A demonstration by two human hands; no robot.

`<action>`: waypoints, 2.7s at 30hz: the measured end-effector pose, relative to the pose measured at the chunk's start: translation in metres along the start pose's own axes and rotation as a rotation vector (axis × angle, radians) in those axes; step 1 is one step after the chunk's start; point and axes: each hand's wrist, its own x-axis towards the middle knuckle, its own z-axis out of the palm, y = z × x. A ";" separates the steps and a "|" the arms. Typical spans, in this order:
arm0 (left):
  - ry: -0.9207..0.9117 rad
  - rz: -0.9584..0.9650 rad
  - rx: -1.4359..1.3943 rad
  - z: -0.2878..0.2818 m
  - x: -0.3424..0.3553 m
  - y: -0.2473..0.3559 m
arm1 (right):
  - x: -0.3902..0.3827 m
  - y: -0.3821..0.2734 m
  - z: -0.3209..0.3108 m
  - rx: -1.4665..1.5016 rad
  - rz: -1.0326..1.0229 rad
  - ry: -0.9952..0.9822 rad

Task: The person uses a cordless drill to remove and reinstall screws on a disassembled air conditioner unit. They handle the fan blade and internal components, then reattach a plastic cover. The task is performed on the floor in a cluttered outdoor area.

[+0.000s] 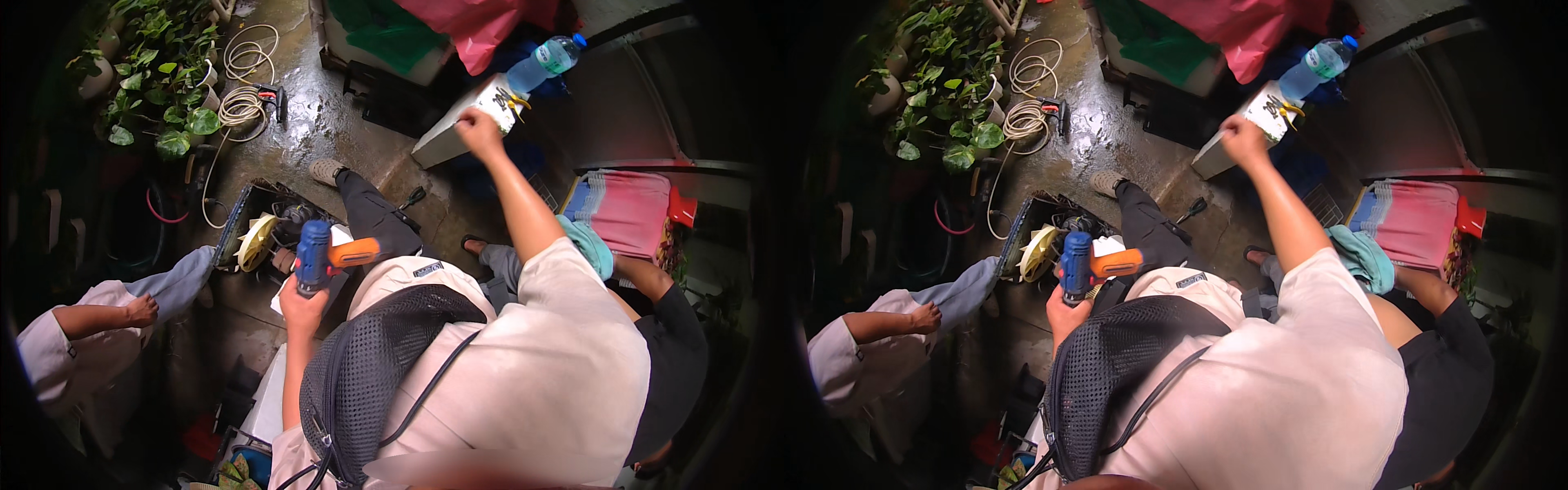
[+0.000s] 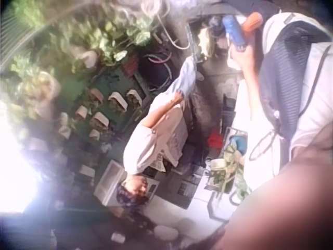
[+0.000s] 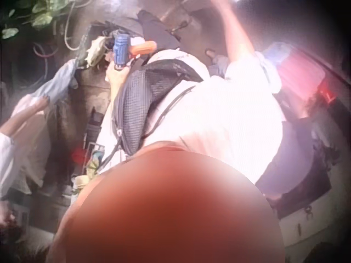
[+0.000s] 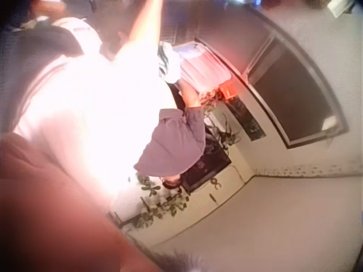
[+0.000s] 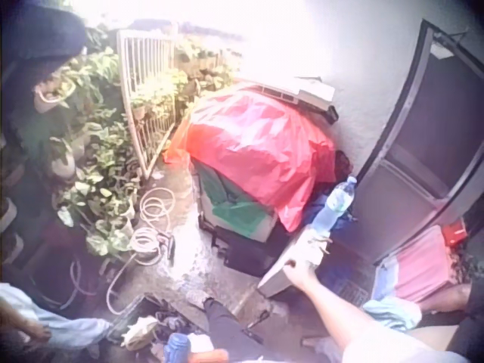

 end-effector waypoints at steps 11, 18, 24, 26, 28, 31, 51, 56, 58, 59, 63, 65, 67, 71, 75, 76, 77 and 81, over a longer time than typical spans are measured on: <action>0.361 -0.575 -0.150 -0.060 -0.094 -0.126 | 0.050 0.129 -0.031 -0.216 -0.007 0.397; 0.497 -0.653 -0.191 -0.061 -0.132 -0.181 | 0.062 0.112 -0.029 -0.311 0.095 0.343; 0.475 -0.532 -0.058 -0.051 -0.140 -0.193 | 0.070 0.122 -0.024 -0.409 0.156 0.337; 0.444 -0.560 -0.243 -0.049 -0.137 -0.175 | 0.069 0.116 -0.025 -0.506 0.128 0.403; 0.411 -0.427 -0.056 -0.053 -0.139 -0.150 | 0.062 0.094 -0.023 -0.373 0.052 0.479; 0.268 -0.419 -0.177 -0.069 -0.132 -0.116 | 0.032 0.026 -0.003 0.022 -0.197 0.391; 0.319 0.376 -0.223 -0.023 -0.103 0.020 | -0.193 -0.298 0.086 0.551 0.068 -1.797; 0.313 0.348 -0.188 -0.023 -0.096 0.018 | -0.194 -0.284 0.090 0.617 0.128 -1.762; 0.288 0.340 -0.179 -0.021 -0.094 0.017 | -0.192 -0.276 0.092 0.626 0.174 -1.763; 0.276 0.328 -0.181 -0.021 -0.092 0.016 | -0.191 -0.272 0.095 0.635 0.204 -1.756; 0.241 0.323 -0.177 -0.017 -0.080 0.013 | -0.178 -0.245 0.098 0.767 0.278 -1.736; 0.231 0.338 -0.170 -0.015 -0.072 0.014 | -0.167 -0.229 0.095 0.798 0.150 -1.676; 0.217 0.341 -0.169 -0.014 -0.064 0.017 | -0.152 -0.211 0.072 0.677 0.040 -1.802; 0.178 0.360 -0.216 -0.014 -0.052 0.025 | -0.150 -0.204 0.054 0.299 0.038 -1.939; 0.246 0.417 -0.198 -0.018 -0.033 0.028 | -0.166 -0.218 0.039 0.523 -0.011 -1.999; 0.307 0.471 -0.200 -0.023 -0.027 0.026 | -0.168 -0.221 0.038 0.513 -0.104 -1.887; 0.368 0.430 -0.242 -0.028 -0.022 0.023 | -0.167 -0.223 0.037 0.487 -0.233 -1.782; 0.567 0.355 -0.782 -0.074 -0.010 -0.011 | -0.148 -0.210 0.029 0.299 -0.503 -1.522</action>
